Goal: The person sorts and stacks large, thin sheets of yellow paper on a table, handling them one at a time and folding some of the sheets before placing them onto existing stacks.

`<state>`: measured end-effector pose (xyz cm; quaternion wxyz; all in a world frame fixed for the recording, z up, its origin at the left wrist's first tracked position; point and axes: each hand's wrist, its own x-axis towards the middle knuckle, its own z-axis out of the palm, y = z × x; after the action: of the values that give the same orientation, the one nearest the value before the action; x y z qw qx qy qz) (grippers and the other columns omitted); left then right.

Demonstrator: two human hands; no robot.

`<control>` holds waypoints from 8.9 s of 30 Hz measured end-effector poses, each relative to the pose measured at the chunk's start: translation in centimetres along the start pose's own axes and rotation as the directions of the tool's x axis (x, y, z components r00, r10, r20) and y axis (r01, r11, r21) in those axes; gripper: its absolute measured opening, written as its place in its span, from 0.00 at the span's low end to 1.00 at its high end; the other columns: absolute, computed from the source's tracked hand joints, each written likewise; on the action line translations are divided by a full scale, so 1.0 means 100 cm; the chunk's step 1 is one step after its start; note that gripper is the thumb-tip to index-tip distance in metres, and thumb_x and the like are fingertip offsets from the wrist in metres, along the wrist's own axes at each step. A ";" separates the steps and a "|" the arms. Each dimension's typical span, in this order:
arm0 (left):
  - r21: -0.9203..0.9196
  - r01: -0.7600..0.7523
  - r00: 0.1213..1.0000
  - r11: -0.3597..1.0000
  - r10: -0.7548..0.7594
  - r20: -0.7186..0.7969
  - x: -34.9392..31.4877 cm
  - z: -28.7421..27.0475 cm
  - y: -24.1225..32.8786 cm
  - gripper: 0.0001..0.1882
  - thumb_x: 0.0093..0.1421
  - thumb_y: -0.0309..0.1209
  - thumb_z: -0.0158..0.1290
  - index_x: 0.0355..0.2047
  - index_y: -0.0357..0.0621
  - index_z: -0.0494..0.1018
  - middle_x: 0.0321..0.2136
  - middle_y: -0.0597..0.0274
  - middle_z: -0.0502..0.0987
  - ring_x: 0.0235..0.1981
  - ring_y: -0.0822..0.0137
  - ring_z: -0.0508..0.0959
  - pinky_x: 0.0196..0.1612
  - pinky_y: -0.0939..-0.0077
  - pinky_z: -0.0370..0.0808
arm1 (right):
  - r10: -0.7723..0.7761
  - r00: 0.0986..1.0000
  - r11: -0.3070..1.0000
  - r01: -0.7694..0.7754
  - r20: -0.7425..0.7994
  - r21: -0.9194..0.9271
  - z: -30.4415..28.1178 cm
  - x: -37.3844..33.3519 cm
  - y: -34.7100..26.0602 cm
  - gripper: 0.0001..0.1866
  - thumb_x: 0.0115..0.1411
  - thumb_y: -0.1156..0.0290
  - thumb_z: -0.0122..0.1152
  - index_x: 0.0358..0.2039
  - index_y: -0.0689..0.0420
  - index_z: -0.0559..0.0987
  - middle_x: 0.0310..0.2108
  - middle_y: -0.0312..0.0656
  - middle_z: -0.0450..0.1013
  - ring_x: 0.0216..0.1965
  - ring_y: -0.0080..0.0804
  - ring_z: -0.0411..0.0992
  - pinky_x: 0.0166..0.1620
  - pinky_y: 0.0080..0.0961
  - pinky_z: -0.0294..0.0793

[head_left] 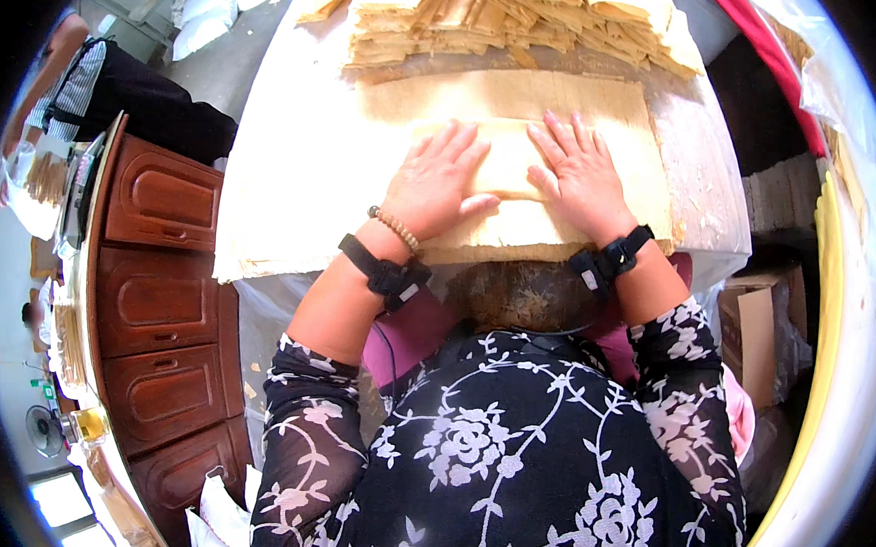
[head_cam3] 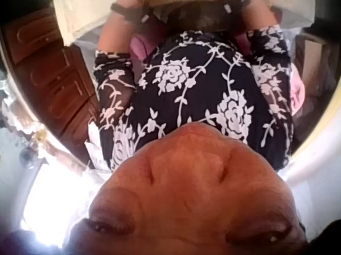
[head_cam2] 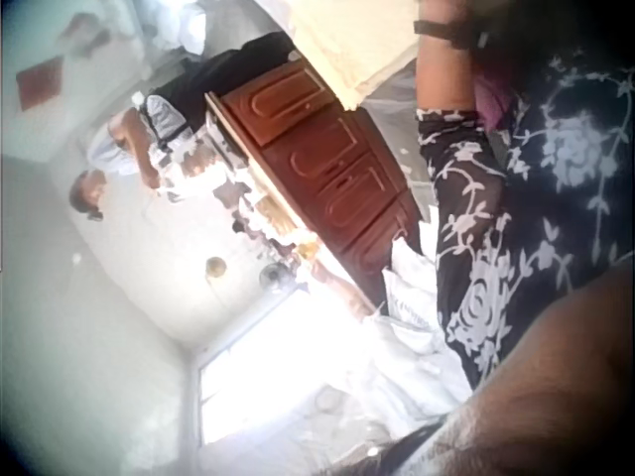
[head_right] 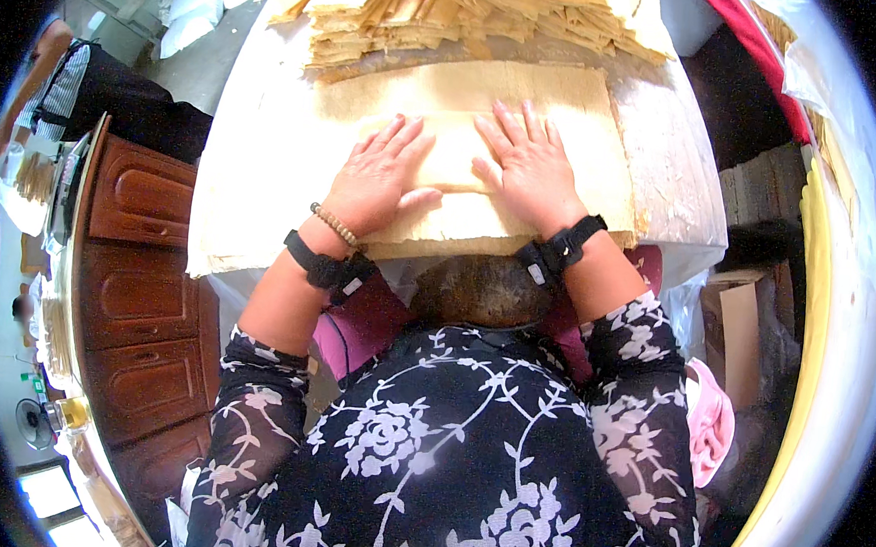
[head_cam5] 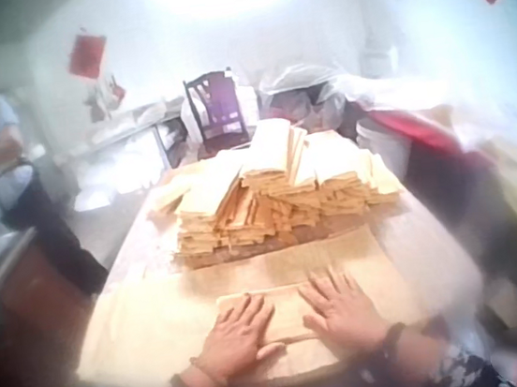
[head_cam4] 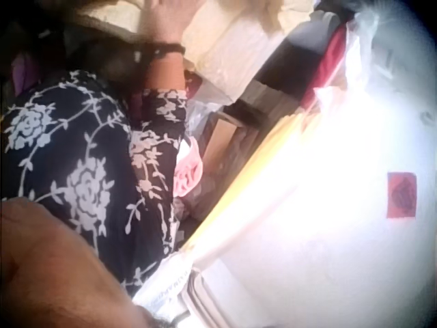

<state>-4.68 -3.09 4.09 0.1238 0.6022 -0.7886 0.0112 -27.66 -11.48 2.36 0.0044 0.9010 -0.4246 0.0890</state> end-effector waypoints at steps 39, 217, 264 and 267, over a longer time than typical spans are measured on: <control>0.344 0.580 0.777 0.738 -0.374 -0.507 0.157 -0.153 -0.144 0.13 0.65 0.31 0.45 0.42 0.41 0.77 0.31 0.44 0.82 0.31 0.45 0.83 0.32 0.53 0.79 | 0.381 0.895 0.917 -0.397 -0.234 -0.025 -0.004 -0.070 0.149 0.22 0.67 0.64 0.51 0.61 0.50 0.72 0.66 0.45 0.63 0.69 0.47 0.56 0.69 0.45 0.53; -0.422 0.212 0.865 0.881 0.032 0.501 -0.163 0.117 0.075 0.14 0.63 0.38 0.51 0.45 0.49 0.80 0.38 0.47 0.81 0.40 0.46 0.81 0.41 0.58 0.77 | 0.563 0.812 -0.106 0.256 -0.154 0.961 -0.182 -0.274 0.031 0.23 0.65 0.62 0.63 0.55 0.63 0.74 0.50 0.45 0.77 0.49 0.32 0.76 0.53 0.31 0.76; -0.416 0.343 0.806 0.842 -0.037 0.591 -0.167 0.124 0.069 0.16 0.64 0.39 0.50 0.48 0.49 0.79 0.43 0.49 0.81 0.44 0.47 0.81 0.48 0.59 0.77 | -0.483 0.358 -0.859 -0.015 -0.799 0.512 -0.236 -0.127 -0.166 0.22 0.67 0.53 0.58 0.40 0.63 0.81 0.34 0.49 0.78 0.35 0.39 0.73 0.49 0.30 0.72; -0.537 0.468 0.793 0.701 -0.066 0.605 -0.197 0.204 0.038 0.16 0.64 0.38 0.50 0.49 0.50 0.79 0.43 0.49 0.81 0.44 0.47 0.81 0.48 0.59 0.77 | -0.392 0.221 -0.915 -0.199 -0.893 0.352 -0.236 -0.121 -0.192 0.22 0.67 0.52 0.58 0.39 0.63 0.82 0.33 0.49 0.78 0.34 0.39 0.73 0.49 0.30 0.72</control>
<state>-7.16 13.22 -19.26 0.1009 0.6078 -0.6396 -0.4596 -24.24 12.05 24.93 -0.7276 0.3459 0.5694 0.1635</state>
